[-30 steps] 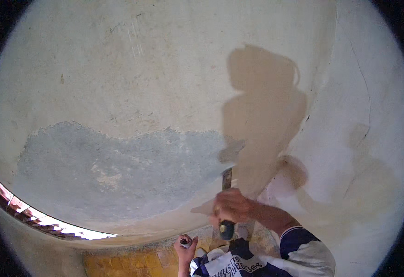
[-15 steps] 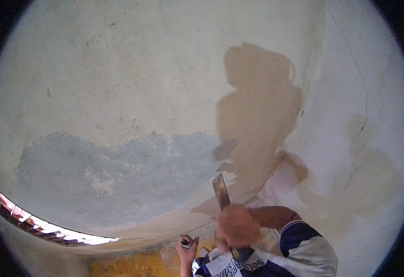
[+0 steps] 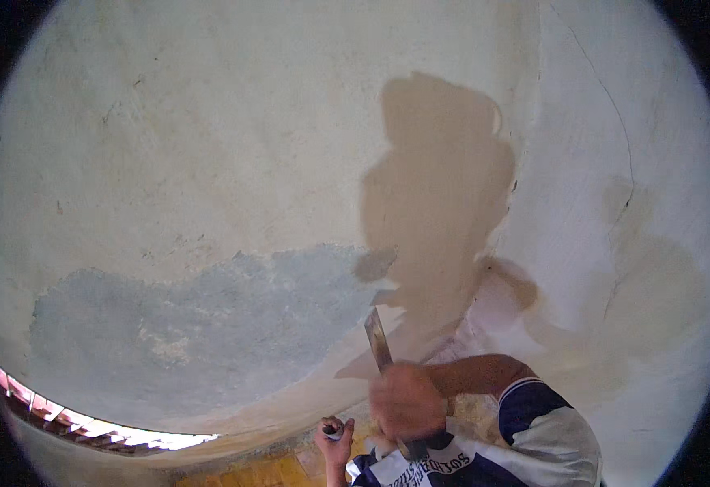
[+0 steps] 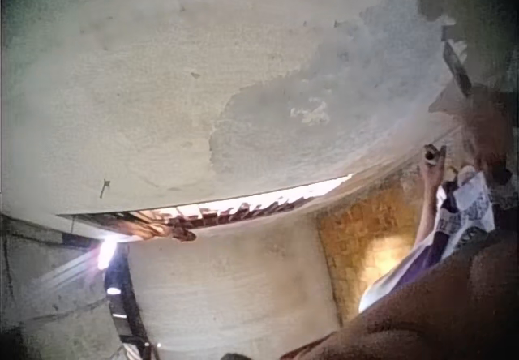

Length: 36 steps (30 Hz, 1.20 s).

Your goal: The person scrapes peeling paint from a wall using a putty knife or scraper tool.

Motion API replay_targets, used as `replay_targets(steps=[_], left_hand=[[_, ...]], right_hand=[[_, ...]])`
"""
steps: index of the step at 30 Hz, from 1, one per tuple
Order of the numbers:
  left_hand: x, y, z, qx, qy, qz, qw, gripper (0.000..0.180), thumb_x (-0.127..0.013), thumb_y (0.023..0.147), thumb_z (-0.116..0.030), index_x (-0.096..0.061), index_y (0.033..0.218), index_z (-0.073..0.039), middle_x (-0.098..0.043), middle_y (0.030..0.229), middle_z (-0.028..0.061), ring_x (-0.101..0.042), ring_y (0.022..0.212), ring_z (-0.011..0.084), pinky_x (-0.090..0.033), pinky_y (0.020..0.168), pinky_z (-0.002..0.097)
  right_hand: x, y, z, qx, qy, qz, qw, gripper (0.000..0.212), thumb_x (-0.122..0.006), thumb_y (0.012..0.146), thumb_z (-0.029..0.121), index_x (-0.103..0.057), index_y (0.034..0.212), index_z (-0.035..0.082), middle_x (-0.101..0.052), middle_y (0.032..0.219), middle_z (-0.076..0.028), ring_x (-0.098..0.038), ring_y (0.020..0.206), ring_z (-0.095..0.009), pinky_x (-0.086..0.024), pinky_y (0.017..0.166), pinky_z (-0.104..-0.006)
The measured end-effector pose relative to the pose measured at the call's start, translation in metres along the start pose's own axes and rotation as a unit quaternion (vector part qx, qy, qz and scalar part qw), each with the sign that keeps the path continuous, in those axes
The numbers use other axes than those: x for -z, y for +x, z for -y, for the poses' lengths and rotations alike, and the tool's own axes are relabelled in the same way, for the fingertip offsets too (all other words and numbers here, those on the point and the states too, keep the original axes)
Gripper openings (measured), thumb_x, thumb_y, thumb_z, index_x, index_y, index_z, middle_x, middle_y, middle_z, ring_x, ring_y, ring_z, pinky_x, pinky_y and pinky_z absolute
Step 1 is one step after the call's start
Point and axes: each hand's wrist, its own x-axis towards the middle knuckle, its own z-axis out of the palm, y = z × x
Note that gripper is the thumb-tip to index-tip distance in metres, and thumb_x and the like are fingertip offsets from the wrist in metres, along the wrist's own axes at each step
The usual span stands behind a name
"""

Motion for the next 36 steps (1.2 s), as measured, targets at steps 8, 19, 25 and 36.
replay_targets(steps=[8, 19, 25, 36], left_hand=[[-0.004, -0.007, -0.013, -0.057, 0.065, -0.008, 0.996, 0.035, -0.07, 0.073, 0.006, -0.038, 0.075, -0.009, -0.045, 0.065, 0.001, -0.042, 0.053, 0.0066, -0.037, 0.045, 0.0219], [-0.005, -0.004, -0.008, -0.096, 0.033, -0.008, 0.995, 0.035, -0.068, 0.071, 0.01, -0.038, 0.074, -0.009, -0.044, 0.064, 0.0003, -0.041, 0.053, 0.006, -0.037, 0.046, 0.0214], [-0.003, -0.005, -0.014, -0.155, 0.086, -0.004, 0.984, 0.035, -0.067, 0.071, 0.011, -0.039, 0.074, -0.009, -0.044, 0.065, 0.0001, -0.04, 0.053, 0.0062, -0.036, 0.047, 0.0214], [0.002, 0.004, 0.021, -0.123, 0.028, 0.019, 0.992, 0.031, -0.067, 0.073, 0.004, -0.039, 0.073, -0.009, -0.043, 0.066, -0.0016, -0.038, 0.052, 0.0052, -0.034, 0.04, 0.0217]], right_hand=[[0.023, 0.018, 0.008, -0.043, 0.075, -0.002, 0.996, 0.026, -0.066, 0.073, 0.01, -0.043, 0.061, 0.013, -0.042, 0.056, -0.003, -0.048, 0.048, -0.017, -0.038, 0.041, -0.0318], [-0.001, -0.001, 0.008, -0.139, 0.267, -0.073, 0.951, 0.023, -0.067, 0.076, 0.024, -0.049, 0.064, 0.014, -0.048, 0.059, -0.002, -0.049, 0.047, -0.017, -0.036, 0.039, -0.0264], [0.034, 0.04, 0.004, 0.017, -0.059, 0.014, 0.998, 0.028, -0.067, 0.075, 0.02, -0.045, 0.059, 0.011, -0.045, 0.057, 0.0, -0.047, 0.046, -0.013, -0.034, 0.039, -0.028], [0.033, 0.049, 0.007, 0.084, -0.001, -0.03, 0.996, 0.018, -0.06, 0.073, 0.019, -0.05, 0.065, 0.007, -0.039, 0.054, 0.003, -0.043, 0.044, -0.011, -0.032, 0.038, -0.0265]])
